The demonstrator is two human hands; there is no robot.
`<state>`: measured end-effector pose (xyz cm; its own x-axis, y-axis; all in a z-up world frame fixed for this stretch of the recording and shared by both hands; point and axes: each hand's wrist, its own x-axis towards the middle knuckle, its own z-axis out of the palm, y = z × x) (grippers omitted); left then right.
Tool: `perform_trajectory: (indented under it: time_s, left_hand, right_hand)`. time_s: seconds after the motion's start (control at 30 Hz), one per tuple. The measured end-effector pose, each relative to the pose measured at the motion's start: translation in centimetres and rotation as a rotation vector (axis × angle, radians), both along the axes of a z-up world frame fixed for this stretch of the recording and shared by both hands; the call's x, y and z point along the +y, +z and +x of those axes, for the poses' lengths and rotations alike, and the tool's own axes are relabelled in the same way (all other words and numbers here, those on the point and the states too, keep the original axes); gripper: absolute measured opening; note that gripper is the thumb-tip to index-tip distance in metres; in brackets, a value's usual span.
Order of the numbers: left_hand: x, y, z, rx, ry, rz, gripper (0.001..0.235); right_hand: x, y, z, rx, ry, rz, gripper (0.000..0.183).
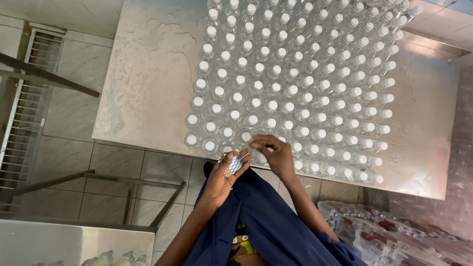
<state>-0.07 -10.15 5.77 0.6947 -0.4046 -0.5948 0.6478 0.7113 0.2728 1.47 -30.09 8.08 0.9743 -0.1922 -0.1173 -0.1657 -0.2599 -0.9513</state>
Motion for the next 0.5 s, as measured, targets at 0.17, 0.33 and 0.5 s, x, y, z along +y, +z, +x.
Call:
perform_trajectory:
  time_s: [0.17,0.33,0.5]
  left_hand:
    - [0.6,-0.2,0.2,-0.032,0.026,0.021,0.031]
    - [1.2,-1.0,0.3,-0.056,0.07,0.03,0.031]
    - [1.6,-2.1,0.0,-0.04,0.116,0.021,0.032]
  right_hand:
    - [-1.7,-0.8,4.5,-0.169,-0.015,-0.228,0.02]
    - [-1.7,-5.0,7.3,-0.309,0.044,-0.41,0.016]
    - [-3.0,-6.0,6.8,-0.343,0.12,-0.482,0.014]
